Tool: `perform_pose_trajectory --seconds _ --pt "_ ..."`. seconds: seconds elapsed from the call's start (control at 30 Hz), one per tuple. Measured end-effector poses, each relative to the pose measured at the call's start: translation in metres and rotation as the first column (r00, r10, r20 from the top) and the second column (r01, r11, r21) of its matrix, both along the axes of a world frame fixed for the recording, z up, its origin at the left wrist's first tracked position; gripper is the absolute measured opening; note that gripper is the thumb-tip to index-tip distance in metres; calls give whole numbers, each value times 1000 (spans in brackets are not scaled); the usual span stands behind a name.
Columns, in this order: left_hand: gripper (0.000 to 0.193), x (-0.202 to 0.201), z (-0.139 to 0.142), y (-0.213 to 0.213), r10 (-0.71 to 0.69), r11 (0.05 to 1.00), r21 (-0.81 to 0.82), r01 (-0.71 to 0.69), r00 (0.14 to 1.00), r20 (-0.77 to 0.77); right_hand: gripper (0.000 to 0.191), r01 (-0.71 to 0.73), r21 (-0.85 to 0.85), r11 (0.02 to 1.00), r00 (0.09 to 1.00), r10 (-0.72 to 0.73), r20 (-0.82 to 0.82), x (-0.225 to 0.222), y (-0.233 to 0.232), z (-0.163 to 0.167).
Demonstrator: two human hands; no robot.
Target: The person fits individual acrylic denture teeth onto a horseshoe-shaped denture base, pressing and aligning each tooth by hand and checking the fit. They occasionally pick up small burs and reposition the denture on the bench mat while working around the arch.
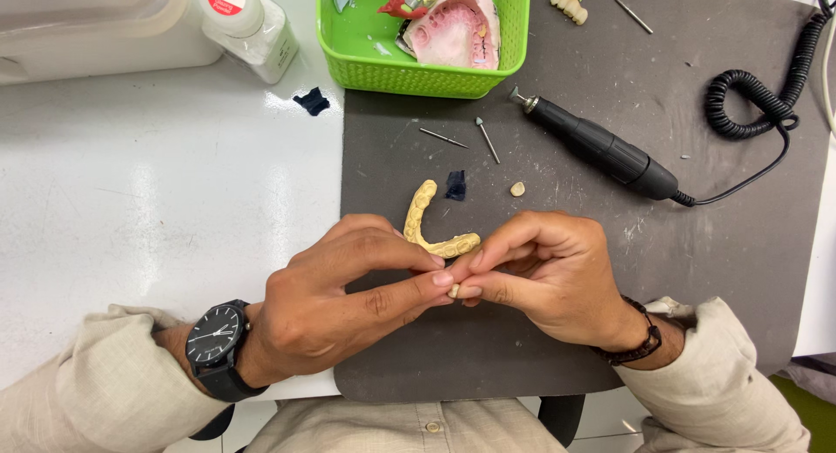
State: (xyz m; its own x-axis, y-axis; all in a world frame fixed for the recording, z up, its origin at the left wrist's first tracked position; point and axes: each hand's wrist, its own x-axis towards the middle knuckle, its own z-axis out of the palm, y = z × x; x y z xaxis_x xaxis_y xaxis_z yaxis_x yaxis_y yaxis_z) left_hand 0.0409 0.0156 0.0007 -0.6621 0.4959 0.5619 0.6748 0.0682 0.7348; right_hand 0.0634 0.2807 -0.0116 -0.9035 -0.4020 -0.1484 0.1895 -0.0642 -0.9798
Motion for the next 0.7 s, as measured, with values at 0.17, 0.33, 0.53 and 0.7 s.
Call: perform_pose_trajectory --seconds 0.17,0.33,0.53,0.7 --pt "28 -1 4 0 -23 1000 -2 23 1000 -7 21 51 4 999 982 -50 -184 3 -7 5" --pt "29 -1 5 1 -7 1000 -22 6 1000 -17 24 10 -30 999 954 -19 -298 -1 -10 9" --pt "28 -1 3 2 17 998 -60 -19 999 -36 26 -5 6 1000 991 6 -133 -1 -7 13" --pt "27 -4 1 2 -3 997 -82 -3 998 -69 21 -11 -10 1000 998 11 67 -5 -5 11"
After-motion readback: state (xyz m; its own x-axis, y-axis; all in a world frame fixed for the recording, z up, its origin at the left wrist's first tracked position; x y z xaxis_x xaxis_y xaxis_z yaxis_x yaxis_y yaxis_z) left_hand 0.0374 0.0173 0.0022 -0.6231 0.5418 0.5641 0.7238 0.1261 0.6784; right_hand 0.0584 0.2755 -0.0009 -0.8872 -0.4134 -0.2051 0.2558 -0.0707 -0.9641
